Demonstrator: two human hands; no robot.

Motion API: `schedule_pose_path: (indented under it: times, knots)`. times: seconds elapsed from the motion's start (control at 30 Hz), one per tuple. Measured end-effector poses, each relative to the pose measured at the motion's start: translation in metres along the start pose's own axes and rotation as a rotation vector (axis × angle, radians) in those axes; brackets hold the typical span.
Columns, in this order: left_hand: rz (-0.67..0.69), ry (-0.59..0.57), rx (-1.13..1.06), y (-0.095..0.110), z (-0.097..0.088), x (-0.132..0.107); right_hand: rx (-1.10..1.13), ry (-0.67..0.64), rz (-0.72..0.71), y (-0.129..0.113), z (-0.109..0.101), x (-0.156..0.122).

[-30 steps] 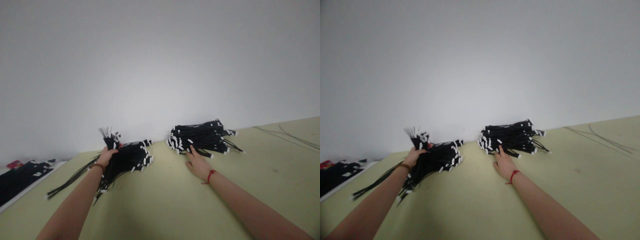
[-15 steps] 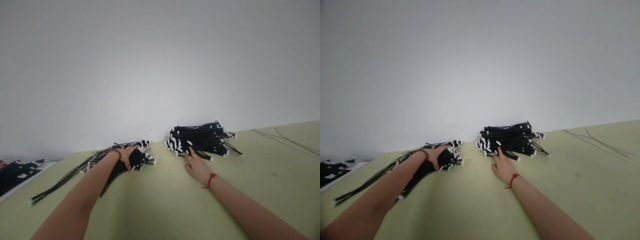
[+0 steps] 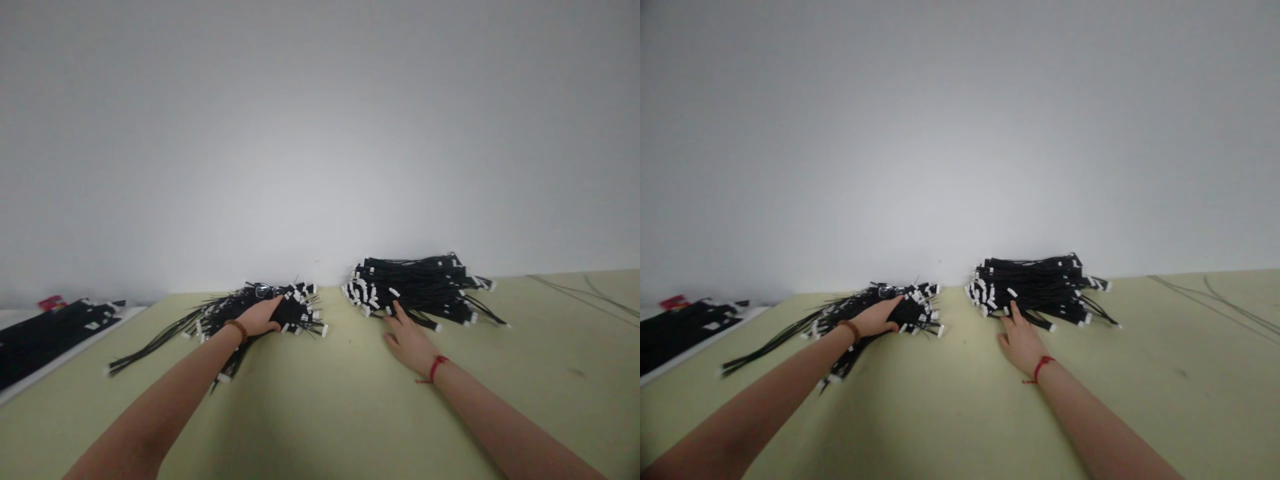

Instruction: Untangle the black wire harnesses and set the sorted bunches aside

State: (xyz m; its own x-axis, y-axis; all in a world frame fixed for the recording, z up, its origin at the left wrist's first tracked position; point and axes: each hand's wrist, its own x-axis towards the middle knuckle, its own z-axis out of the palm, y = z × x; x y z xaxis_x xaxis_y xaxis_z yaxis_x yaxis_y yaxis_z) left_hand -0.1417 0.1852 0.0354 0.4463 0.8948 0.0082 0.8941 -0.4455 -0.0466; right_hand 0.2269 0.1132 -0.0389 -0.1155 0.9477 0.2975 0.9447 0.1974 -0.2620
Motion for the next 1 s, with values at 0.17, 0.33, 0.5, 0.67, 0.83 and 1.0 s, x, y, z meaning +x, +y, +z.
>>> schedule_pose_path:
  times: [0.17, 0.33, 0.5, 0.67, 0.83, 1.0]
  knots:
    - [-0.017, 0.009, 0.102, 0.009, -0.011, -0.010, -0.006, 0.010, -0.005, -0.001, 0.000, 0.000]
    - [-0.119, 0.067, 0.168, 0.020, -0.004, -0.031, -0.013, 0.014, -0.012, 0.000, -0.001, 0.000]
    - [-0.185, 0.097, 0.188, 0.022, 0.028, -0.054, -0.015, 0.017, -0.012, 0.002, 0.002, 0.002]
    - [-0.081, 0.099, 0.155, 0.001, 0.030, -0.046, -0.019, 0.008, -0.015, 0.001, 0.000, 0.002]
    - [-0.056, 0.115, 0.084, -0.010, 0.025, -0.034, -0.019, 0.011, -0.017, -0.001, -0.002, 0.000]
    - [-0.103, 0.158, -0.044, -0.019, 0.008, -0.018, -0.006, 0.013, -0.021, 0.000, 0.000, 0.000]
